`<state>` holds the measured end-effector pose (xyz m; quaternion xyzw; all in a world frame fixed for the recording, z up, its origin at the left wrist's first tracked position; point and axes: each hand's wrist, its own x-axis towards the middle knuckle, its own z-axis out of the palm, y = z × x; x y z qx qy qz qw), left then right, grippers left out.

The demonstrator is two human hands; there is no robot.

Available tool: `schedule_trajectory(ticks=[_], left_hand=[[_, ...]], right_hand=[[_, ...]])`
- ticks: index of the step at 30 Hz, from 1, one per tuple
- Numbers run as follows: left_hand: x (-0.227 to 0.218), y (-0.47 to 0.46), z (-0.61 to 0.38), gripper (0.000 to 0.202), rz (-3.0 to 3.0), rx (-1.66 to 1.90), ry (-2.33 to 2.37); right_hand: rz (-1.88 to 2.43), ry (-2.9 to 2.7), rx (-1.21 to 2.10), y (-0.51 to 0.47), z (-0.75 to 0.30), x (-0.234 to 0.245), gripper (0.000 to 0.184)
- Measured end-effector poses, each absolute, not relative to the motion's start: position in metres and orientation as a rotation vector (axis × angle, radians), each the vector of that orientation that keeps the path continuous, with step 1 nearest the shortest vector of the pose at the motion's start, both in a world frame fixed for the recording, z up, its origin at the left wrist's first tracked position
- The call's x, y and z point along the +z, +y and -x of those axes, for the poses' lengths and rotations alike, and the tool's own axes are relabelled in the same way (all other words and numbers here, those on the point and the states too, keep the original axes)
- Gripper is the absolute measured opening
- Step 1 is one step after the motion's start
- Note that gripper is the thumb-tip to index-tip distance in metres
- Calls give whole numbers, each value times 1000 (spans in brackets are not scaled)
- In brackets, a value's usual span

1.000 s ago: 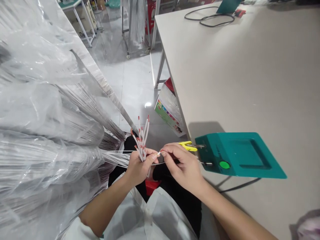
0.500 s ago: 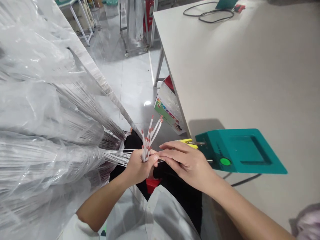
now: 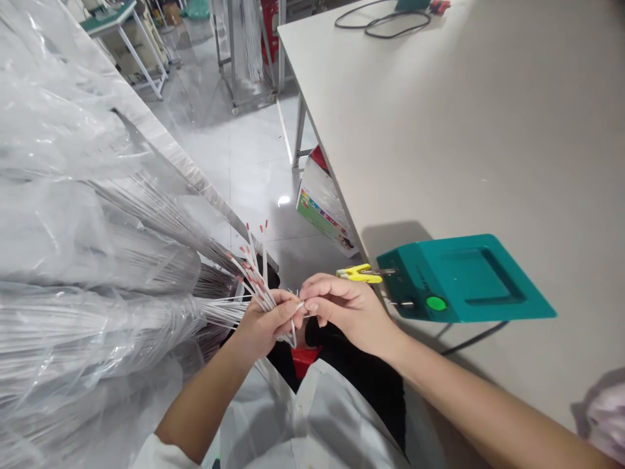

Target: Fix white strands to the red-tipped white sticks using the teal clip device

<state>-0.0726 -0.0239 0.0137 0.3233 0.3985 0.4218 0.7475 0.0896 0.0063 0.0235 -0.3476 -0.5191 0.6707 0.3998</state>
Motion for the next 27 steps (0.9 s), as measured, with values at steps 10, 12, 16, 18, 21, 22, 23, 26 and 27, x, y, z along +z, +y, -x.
schedule_trajectory(ticks=[10, 12, 16, 18, 21, 22, 23, 26, 27], left_hand=[[6, -24, 57, 30, -514, 1017, 846], [5, -26, 56, 31, -515, 1009, 849], [3, -27, 56, 29, -556, 1004, 903], [3, -27, 57, 27, -617, 1009, 946], [4, -28, 58, 25, -736, 1000, 1024], [4, -28, 58, 24, -770, 996, 1059], [4, -29, 57, 24, -799, 991, 1096], [3, -32, 54, 25, -843, 985, 1191], [3, -33, 52, 26, -840, 990, 1213]], right_hand=[[970, -616, 1965, -7, -71, 12, 24], [998, -692, 1927, -7, -73, 10, 21], [1084, -1147, 1565, -6, -79, 11, 13], [1087, -1419, 1260, -6, -83, 12, 11], [1035, -1766, 775, -4, -91, 13, 11], [1017, -1860, 622, -3, -93, 12, 11], [1001, -1938, 476, -2, -96, 11, 11], [930, -2148, 50, 1, -103, 9, 11], [889, -2217, -77, 2, -106, 9, 11]])
